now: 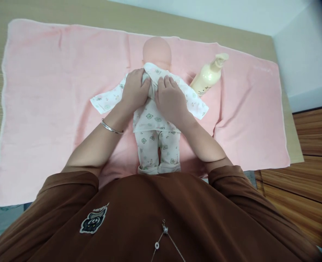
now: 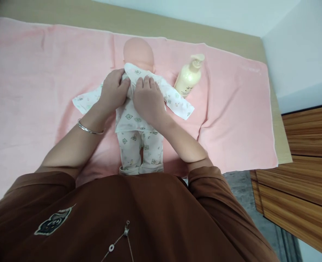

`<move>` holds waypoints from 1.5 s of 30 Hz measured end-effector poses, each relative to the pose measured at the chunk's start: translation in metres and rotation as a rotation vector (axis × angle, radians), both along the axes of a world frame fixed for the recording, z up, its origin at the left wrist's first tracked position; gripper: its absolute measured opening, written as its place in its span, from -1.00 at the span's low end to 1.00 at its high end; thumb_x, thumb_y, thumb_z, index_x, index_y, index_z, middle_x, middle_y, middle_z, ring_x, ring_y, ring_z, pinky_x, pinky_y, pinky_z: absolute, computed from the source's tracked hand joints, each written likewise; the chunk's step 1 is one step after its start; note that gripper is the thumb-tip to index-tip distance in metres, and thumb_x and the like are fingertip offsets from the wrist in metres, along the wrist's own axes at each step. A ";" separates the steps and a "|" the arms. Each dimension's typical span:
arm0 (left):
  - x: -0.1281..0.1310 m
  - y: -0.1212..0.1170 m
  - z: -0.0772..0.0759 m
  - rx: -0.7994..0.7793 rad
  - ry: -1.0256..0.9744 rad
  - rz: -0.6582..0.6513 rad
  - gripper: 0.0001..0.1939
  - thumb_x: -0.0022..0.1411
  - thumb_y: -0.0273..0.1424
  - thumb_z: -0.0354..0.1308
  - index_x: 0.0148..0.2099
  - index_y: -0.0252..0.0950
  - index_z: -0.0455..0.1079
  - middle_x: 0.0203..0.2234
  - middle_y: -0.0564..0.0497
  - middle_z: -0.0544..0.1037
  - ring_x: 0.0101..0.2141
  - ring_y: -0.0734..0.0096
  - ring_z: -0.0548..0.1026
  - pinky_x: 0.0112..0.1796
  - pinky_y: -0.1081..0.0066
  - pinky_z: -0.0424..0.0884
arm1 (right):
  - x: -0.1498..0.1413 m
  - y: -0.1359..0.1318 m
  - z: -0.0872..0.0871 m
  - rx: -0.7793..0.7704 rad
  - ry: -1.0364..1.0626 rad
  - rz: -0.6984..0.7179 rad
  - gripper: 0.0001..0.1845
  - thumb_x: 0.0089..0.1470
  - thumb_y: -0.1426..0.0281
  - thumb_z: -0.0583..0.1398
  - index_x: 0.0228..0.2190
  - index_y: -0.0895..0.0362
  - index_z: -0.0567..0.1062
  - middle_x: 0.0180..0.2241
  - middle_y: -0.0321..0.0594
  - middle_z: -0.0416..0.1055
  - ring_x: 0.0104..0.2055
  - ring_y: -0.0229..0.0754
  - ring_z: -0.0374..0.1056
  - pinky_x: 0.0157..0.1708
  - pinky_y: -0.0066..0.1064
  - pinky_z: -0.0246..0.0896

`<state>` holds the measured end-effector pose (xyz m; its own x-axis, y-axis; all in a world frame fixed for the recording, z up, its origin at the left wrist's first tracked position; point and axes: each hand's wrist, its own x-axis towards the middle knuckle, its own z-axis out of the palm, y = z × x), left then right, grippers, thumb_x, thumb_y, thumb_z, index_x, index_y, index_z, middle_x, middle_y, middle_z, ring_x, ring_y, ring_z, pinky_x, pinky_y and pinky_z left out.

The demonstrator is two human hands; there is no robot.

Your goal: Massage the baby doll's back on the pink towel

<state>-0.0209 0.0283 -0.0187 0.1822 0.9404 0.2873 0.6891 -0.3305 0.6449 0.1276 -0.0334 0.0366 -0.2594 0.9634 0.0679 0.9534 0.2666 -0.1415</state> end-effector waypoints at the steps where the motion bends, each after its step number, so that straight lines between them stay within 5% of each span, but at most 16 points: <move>1: -0.001 0.002 -0.003 -0.001 0.020 0.008 -0.73 0.43 -0.28 -0.05 0.05 -0.13 0.42 0.01 -0.15 0.54 0.11 -0.07 0.44 0.19 -0.10 0.33 | 0.002 0.004 -0.001 -0.003 0.026 -0.002 -0.48 0.45 0.44 0.01 0.32 0.44 0.21 0.37 0.17 0.18 0.46 0.12 0.05 0.45 -0.10 -0.01; 6: 0.011 -0.022 0.003 0.043 0.179 0.033 -0.49 0.48 -0.24 -0.05 0.33 -0.44 0.22 0.28 -0.29 0.32 0.33 -0.13 0.18 0.35 -0.14 0.05 | 0.024 0.039 -0.015 -0.030 0.171 -0.052 -0.48 0.53 0.29 -0.09 0.25 0.43 0.28 0.34 0.17 0.21 0.44 0.06 0.05 0.45 -0.13 -0.08; 10: 0.019 -0.038 0.014 0.092 0.181 -0.076 -0.49 0.48 -0.23 -0.10 0.29 -0.47 0.27 0.29 -0.29 0.31 0.32 -0.06 0.17 0.38 -0.03 0.02 | 0.032 0.050 -0.023 -0.036 0.165 -0.048 -0.36 0.54 0.16 -0.15 0.33 0.44 0.15 0.39 0.18 0.12 0.44 0.04 0.00 0.44 -0.07 -0.14; 19: -0.002 0.013 -0.011 -0.062 -0.006 0.035 -0.30 0.36 0.13 -0.30 0.20 -0.18 0.36 0.11 -0.01 0.51 0.16 0.08 0.33 0.29 -0.12 0.18 | 0.008 0.001 0.010 -0.037 0.003 -0.034 -0.42 0.45 0.32 -0.06 0.33 0.42 0.20 0.33 0.21 0.24 0.41 0.18 0.10 0.41 0.01 0.02; 23: 0.007 -0.011 0.003 -0.053 0.073 0.027 -0.34 0.41 0.04 -0.20 0.32 -0.27 0.28 0.24 -0.12 0.39 0.29 0.03 0.23 0.38 0.01 0.07 | 0.014 0.011 0.007 -0.087 0.059 -0.063 -0.50 0.46 0.30 -0.09 0.26 0.23 0.33 0.32 0.04 0.29 0.41 0.14 0.12 0.36 0.02 0.12; 26: 0.016 -0.031 0.013 -0.029 0.129 -0.011 -0.33 0.44 -0.06 -0.14 0.39 -0.40 0.19 0.36 -0.18 0.24 0.39 -0.05 0.05 0.43 0.00 -0.08 | 0.027 0.035 -0.005 -0.095 0.111 -0.061 -0.41 0.49 0.24 -0.13 0.34 0.32 0.21 0.41 0.03 0.13 0.48 0.03 -0.02 0.46 -0.09 -0.07; 29: 0.018 -0.031 0.012 -0.037 0.101 -0.040 -0.38 0.44 -0.10 -0.08 0.39 -0.33 0.18 0.38 -0.13 0.21 0.41 -0.01 0.01 0.44 0.01 -0.13 | 0.036 0.050 -0.014 -0.105 0.130 -0.042 -0.36 0.51 0.19 -0.15 0.40 0.33 0.10 0.44 0.01 0.05 0.50 -0.04 -0.09 0.48 -0.15 -0.18; 36: 0.002 0.001 -0.003 -0.034 -0.005 0.033 -0.57 0.41 -0.18 0.03 0.23 -0.18 0.36 0.21 -0.14 0.45 0.26 0.02 0.34 0.34 0.03 0.19 | 0.012 0.023 -0.013 0.000 0.058 -0.064 -0.35 0.47 0.29 -0.03 0.36 0.52 0.11 0.40 0.26 0.07 0.48 0.23 -0.04 0.47 0.01 -0.16; 41: 0.001 0.001 -0.011 0.041 -0.014 0.066 -0.65 0.46 -0.10 0.04 0.18 -0.03 0.40 0.12 -0.04 0.53 0.20 0.02 0.40 0.27 -0.02 0.28 | 0.009 0.023 -0.015 -0.003 0.083 -0.064 -0.35 0.45 0.28 0.01 0.34 0.52 0.14 0.39 0.25 0.10 0.49 0.19 -0.04 0.48 -0.02 -0.15; 45: 0.005 -0.002 -0.013 0.050 0.028 0.099 -0.61 0.47 -0.11 -0.04 0.19 -0.11 0.39 0.10 -0.10 0.52 0.17 0.00 0.40 0.24 -0.02 0.28 | 0.020 0.040 -0.023 0.043 0.127 -0.110 -0.44 0.46 0.19 0.04 0.24 0.36 0.30 0.23 0.09 0.36 0.35 0.14 0.18 0.40 -0.08 0.03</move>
<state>-0.0155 0.0261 -0.0312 0.0978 0.9388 0.3303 0.7373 -0.2913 0.6096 0.1475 0.0066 0.0141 -0.1389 0.9811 0.1350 0.9522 0.1698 -0.2538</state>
